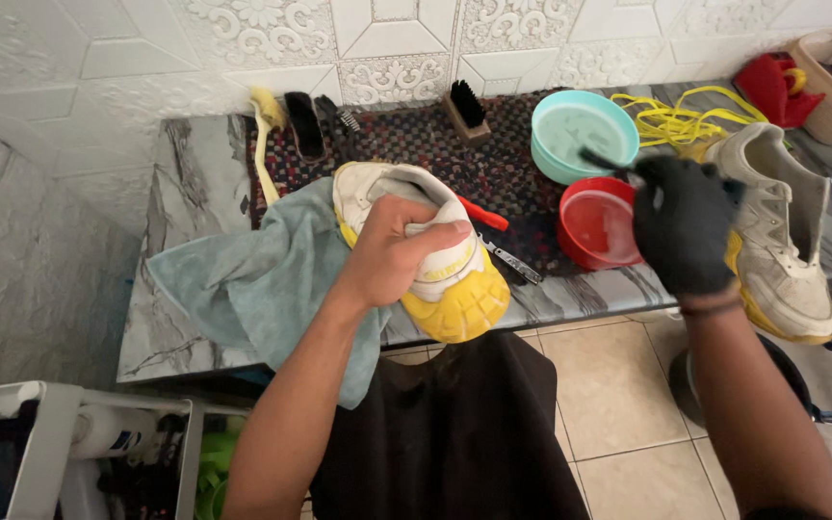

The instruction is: The person cleans a white and yellow sneaker using a cloth and a brush. They wipe the shoe's surface, dip the brush into a red bowl of soapy water, and scrub the shoe's interior and exterior. The person repeatedly wipes the shoe with a cloth and rotates it to access different areas.

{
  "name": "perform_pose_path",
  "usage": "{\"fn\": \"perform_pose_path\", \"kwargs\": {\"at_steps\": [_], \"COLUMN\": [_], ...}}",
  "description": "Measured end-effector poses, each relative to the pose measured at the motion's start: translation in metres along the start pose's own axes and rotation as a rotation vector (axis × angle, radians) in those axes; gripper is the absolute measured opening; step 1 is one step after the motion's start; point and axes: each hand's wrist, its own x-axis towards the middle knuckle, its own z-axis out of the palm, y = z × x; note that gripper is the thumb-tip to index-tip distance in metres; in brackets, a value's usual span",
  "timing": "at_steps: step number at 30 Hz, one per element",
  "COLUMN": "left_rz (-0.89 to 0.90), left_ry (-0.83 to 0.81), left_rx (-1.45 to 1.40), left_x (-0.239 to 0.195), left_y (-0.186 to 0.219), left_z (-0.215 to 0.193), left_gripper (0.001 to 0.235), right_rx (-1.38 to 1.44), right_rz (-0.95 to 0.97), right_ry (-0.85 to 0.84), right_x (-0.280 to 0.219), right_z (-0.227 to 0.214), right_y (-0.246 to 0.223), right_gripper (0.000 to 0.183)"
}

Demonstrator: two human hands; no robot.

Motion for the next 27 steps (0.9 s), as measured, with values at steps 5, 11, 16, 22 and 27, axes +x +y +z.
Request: {"fn": "perform_pose_path", "kwargs": {"at_steps": [5,11,16,22,27], "left_rz": [-0.046,-0.093,-0.018,0.192,0.255], "left_ry": [-0.054,-0.068,-0.057,0.145,0.28], "left_rx": [-0.044,0.002,0.035,0.229,0.148], "left_x": [0.003,0.004,0.002,-0.004,0.0], "left_y": [0.001,0.004,0.004,0.008,-0.008], "left_z": [0.0,0.003,0.001,0.012,0.017], "left_gripper": [0.034,0.032,0.037,0.057,0.037], "right_rx": [-0.22,-0.171,0.098,0.436,0.67], "right_rz": [0.052,-0.036,0.005,-0.069,-0.137], "right_ry": [-0.041,-0.039,0.083,0.175,0.317], "right_x": [-0.046,-0.061,-0.06,-0.047,-0.03], "right_z": [-0.008,-0.006,-0.02,-0.056,-0.05], "right_y": [0.01,0.016,0.009,-0.043,-0.066], "right_gripper": [0.02,0.027,0.026,0.007,0.03]}}
